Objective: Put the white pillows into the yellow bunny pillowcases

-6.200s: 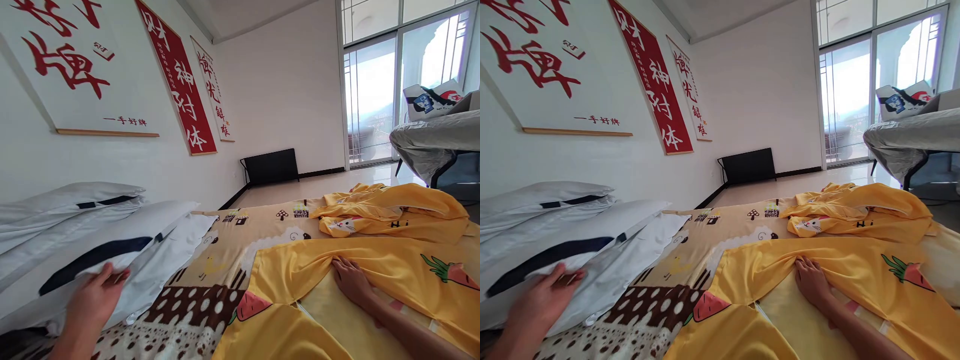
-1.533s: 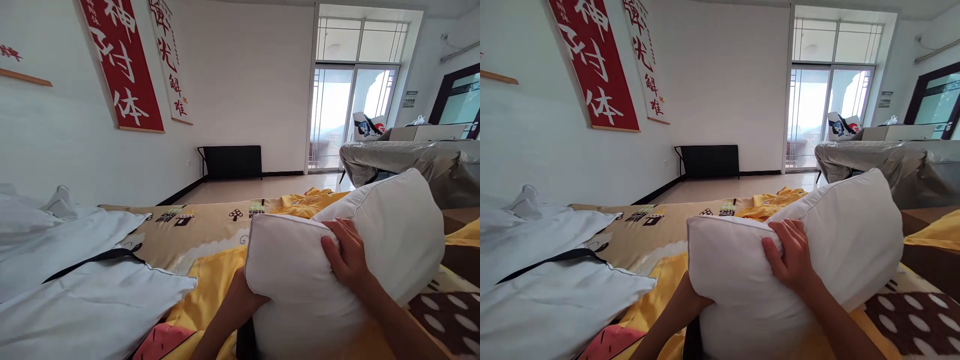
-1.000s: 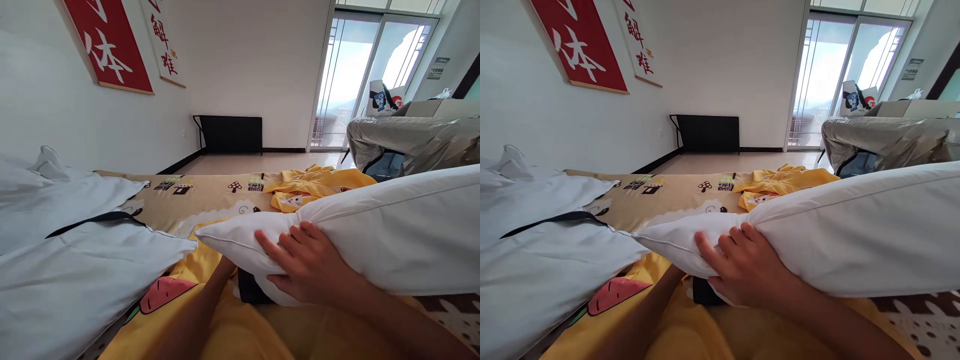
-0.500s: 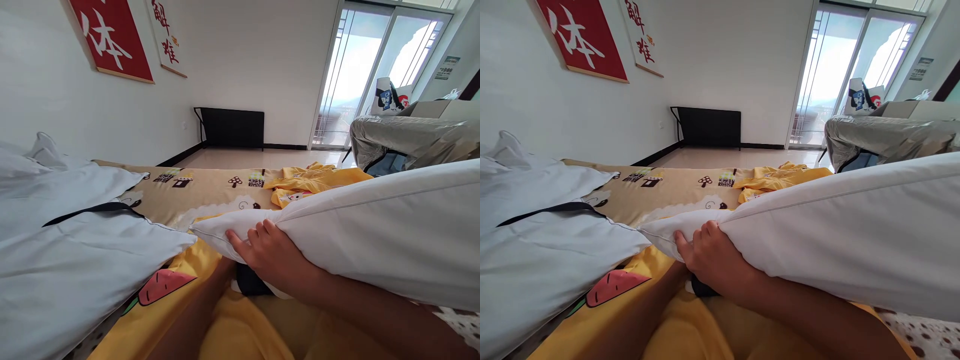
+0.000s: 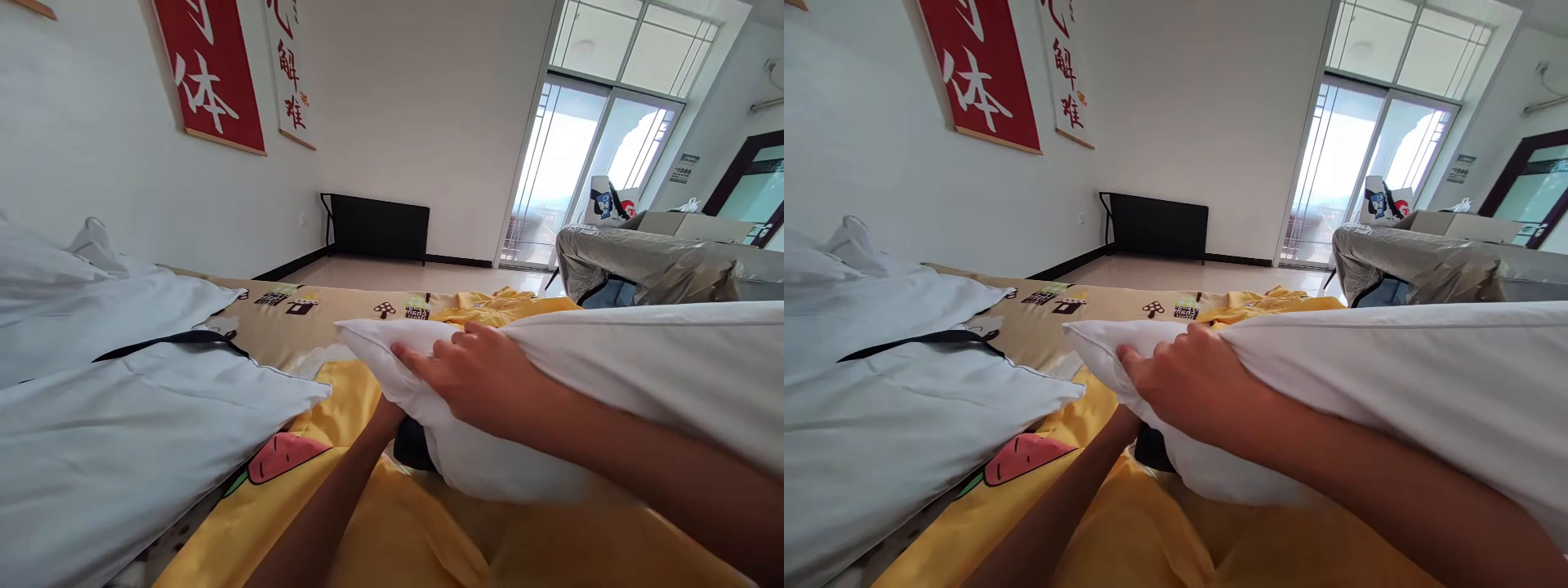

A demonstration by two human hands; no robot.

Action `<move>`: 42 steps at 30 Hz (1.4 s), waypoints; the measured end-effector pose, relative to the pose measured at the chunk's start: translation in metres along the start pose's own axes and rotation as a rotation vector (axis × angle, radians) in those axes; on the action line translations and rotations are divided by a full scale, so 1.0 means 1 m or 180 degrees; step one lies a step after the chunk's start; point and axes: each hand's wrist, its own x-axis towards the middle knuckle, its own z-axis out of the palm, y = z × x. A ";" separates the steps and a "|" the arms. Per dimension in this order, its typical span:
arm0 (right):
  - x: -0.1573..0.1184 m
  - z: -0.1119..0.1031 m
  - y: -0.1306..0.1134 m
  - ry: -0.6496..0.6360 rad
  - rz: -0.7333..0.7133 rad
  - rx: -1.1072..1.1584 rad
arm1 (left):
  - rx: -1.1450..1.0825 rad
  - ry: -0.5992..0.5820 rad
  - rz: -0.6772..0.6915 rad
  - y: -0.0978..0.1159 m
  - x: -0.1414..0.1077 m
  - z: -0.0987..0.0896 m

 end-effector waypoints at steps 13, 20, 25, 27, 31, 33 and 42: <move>-0.024 0.010 0.089 -0.0657 0.0814 0.0649 | 0.1660 -0.1133 0.0091 0.009 -0.014 0.024; -0.026 0.091 0.103 -0.0747 0.1384 0.0716 | 0.3464 -0.0512 0.1300 0.040 -0.034 0.028; -0.021 0.112 0.109 -0.0588 0.1340 0.0756 | 0.3946 -0.2274 0.0815 0.062 -0.063 0.036; -0.020 0.120 0.109 -0.0682 0.1381 0.0686 | 0.4107 -0.2431 0.0564 0.045 -0.061 0.041; -0.016 0.126 0.101 -0.0908 0.1293 0.0507 | 0.3837 -0.2654 0.0525 0.009 -0.044 0.041; -0.014 0.124 0.093 -0.0903 0.1159 0.0489 | 0.3625 -0.2813 0.0561 0.001 -0.038 0.037; -0.037 0.095 0.037 -0.0367 0.0282 0.0109 | 0.3473 -0.3071 0.0557 -0.013 -0.040 0.032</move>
